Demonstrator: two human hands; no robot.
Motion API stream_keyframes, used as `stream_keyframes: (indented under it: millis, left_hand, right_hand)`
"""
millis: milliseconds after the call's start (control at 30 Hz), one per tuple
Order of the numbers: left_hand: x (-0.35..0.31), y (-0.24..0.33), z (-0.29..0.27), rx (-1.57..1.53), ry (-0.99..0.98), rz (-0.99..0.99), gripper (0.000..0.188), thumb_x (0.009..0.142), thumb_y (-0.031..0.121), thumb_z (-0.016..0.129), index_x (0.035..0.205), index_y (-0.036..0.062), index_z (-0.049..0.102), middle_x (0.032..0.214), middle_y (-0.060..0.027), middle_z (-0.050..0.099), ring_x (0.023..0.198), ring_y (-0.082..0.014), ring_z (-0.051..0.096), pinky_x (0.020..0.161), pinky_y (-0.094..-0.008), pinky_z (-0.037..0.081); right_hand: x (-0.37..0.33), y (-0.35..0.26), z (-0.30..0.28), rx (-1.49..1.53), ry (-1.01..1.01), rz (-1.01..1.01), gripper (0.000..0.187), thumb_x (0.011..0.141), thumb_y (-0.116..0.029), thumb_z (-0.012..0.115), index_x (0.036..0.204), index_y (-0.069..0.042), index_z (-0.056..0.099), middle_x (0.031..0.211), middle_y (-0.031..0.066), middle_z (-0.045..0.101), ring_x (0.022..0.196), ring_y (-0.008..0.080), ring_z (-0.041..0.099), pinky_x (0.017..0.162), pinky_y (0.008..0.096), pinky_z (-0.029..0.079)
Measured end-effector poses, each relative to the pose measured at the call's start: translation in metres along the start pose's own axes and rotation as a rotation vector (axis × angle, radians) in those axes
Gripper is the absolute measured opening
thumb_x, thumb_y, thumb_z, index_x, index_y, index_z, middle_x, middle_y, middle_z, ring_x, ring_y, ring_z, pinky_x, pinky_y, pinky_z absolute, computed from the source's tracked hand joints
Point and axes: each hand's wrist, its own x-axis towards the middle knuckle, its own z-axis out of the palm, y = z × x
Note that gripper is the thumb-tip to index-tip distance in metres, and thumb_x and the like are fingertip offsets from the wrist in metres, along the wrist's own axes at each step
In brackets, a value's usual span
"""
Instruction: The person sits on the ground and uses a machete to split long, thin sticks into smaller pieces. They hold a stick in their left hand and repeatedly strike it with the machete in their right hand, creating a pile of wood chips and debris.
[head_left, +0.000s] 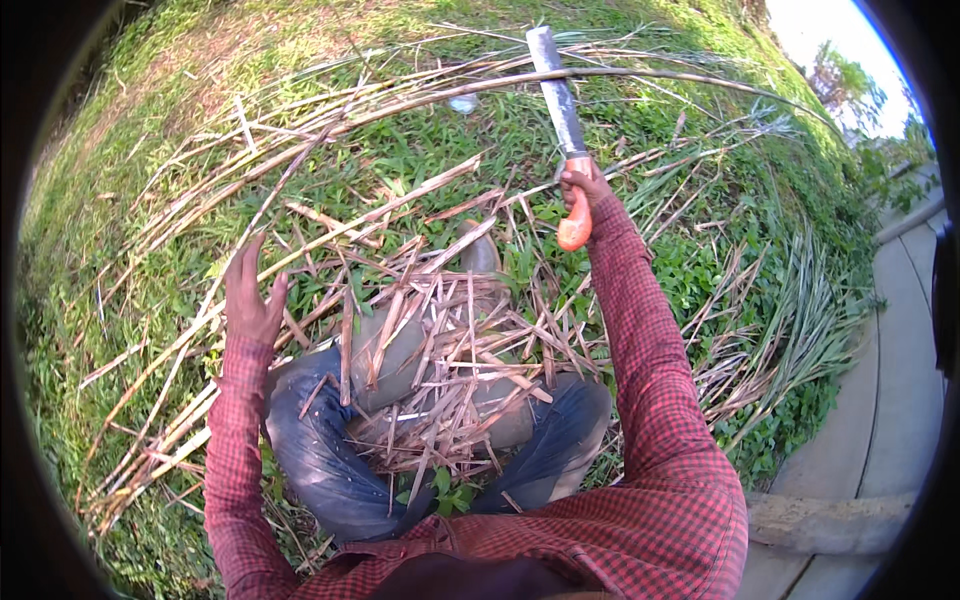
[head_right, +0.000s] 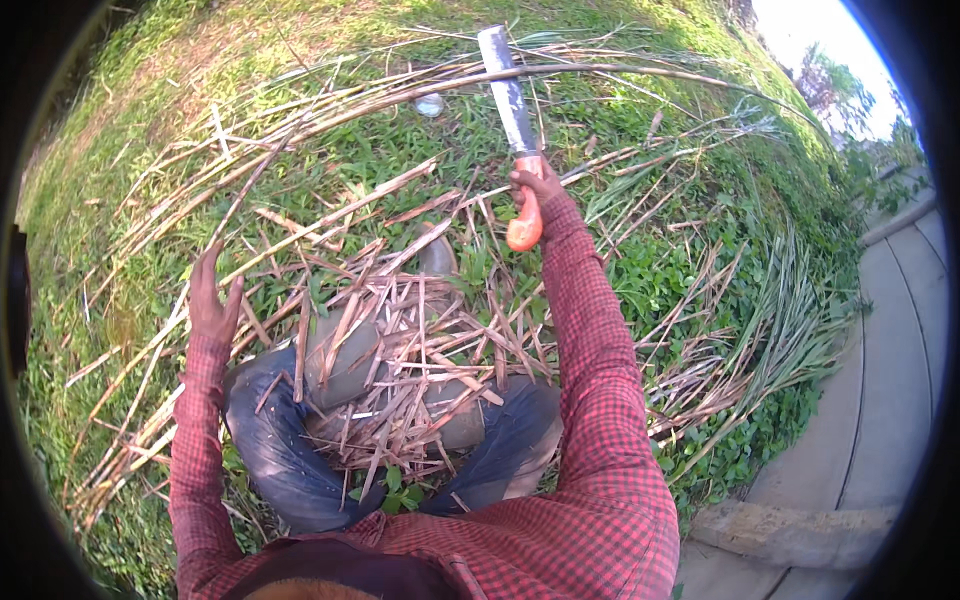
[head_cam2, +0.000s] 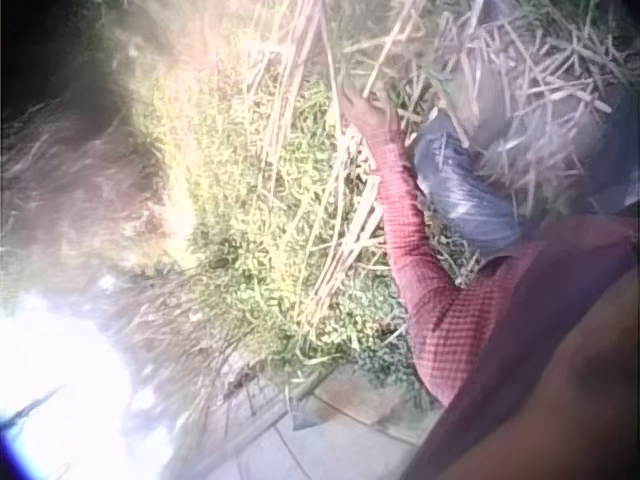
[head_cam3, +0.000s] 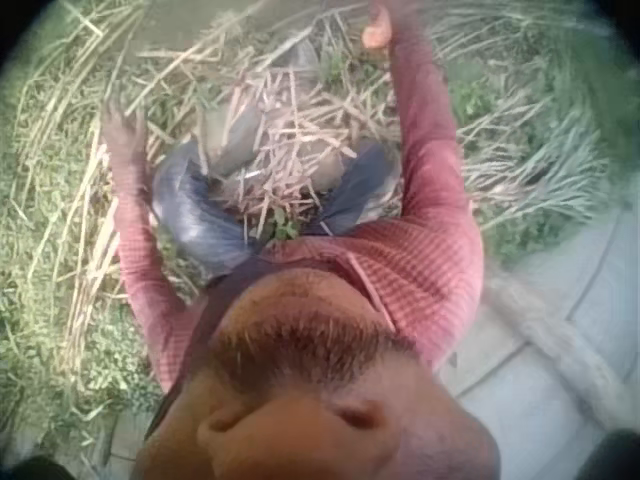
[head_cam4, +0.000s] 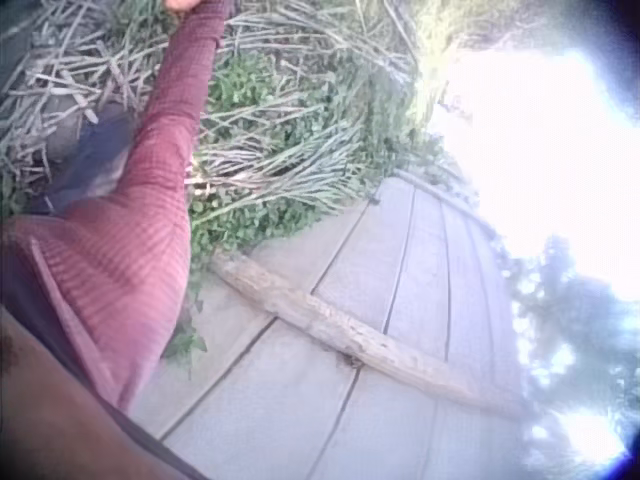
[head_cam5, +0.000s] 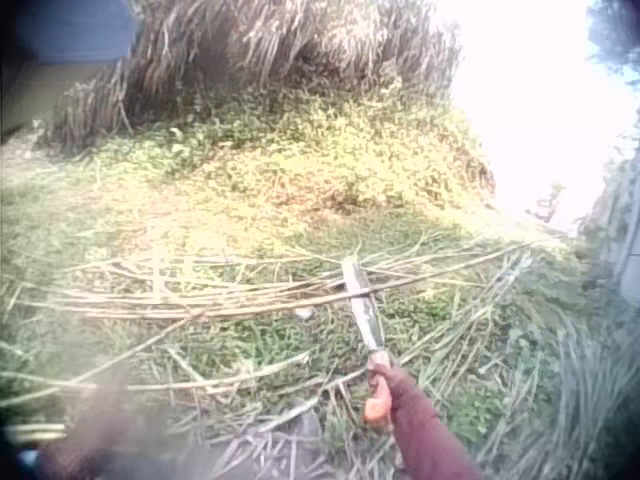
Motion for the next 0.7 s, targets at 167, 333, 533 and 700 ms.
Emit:
stream_keyframes:
  millis: [167, 333, 533, 700]
  left_hand:
    - [0.097, 0.010, 0.032, 0.223, 0.089, 0.062, 0.068, 0.076, 0.040, 0.060, 0.130, 0.0111, 0.032, 0.127, -0.0161, 0.038, 0.116, -0.0311, 0.038, 0.099, -0.0414, 0.031]
    - [0.095, 0.062, 0.104, 0.027, -0.023, 0.440, 0.046, 0.083, 0.047, 0.046, 0.117, 0.0156, 0.048, 0.111, -0.0091, 0.051, 0.105, -0.0260, 0.047, 0.091, -0.0399, 0.036]
    - [0.051, 0.098, 0.081, -0.180, -0.102, 0.478, 0.030, 0.082, 0.043, 0.050, 0.097, 0.0171, 0.057, 0.078, -0.0046, 0.057, 0.061, -0.0256, 0.058, 0.055, -0.0377, 0.048]
    - [0.070, 0.089, 0.068, -0.084, 0.234, 0.428, 0.035, 0.080, 0.041, 0.055, 0.106, 0.0178, 0.051, 0.090, -0.0033, 0.055, 0.067, -0.0245, 0.059, 0.055, -0.0357, 0.049]
  right_hand:
    - [-0.072, -0.017, 0.040, -0.043, -0.048, -0.047, 0.027, 0.079, -0.019, 0.062, 0.092, -0.009, 0.041, 0.065, 0.0015, 0.047, 0.043, 0.0102, 0.045, 0.038, 0.0228, 0.040]
    - [-0.141, -0.002, 0.028, 0.154, -0.129, -0.101, 0.033, 0.078, -0.031, 0.065, 0.086, -0.006, 0.045, 0.064, 0.0029, 0.049, 0.046, 0.0121, 0.051, 0.039, 0.0244, 0.047]
    - [-0.173, -0.020, 0.021, 0.253, -0.012, -0.190, 0.044, 0.074, -0.036, 0.067, 0.095, -0.005, 0.044, 0.067, 0.0018, 0.050, 0.048, 0.0122, 0.052, 0.039, 0.0246, 0.047]
    - [-0.166, -0.105, 0.028, 0.126, 0.181, -0.377, 0.043, 0.071, -0.047, 0.067, 0.078, -0.012, 0.044, 0.057, -0.0035, 0.043, 0.046, 0.0067, 0.046, 0.036, 0.0202, 0.037]
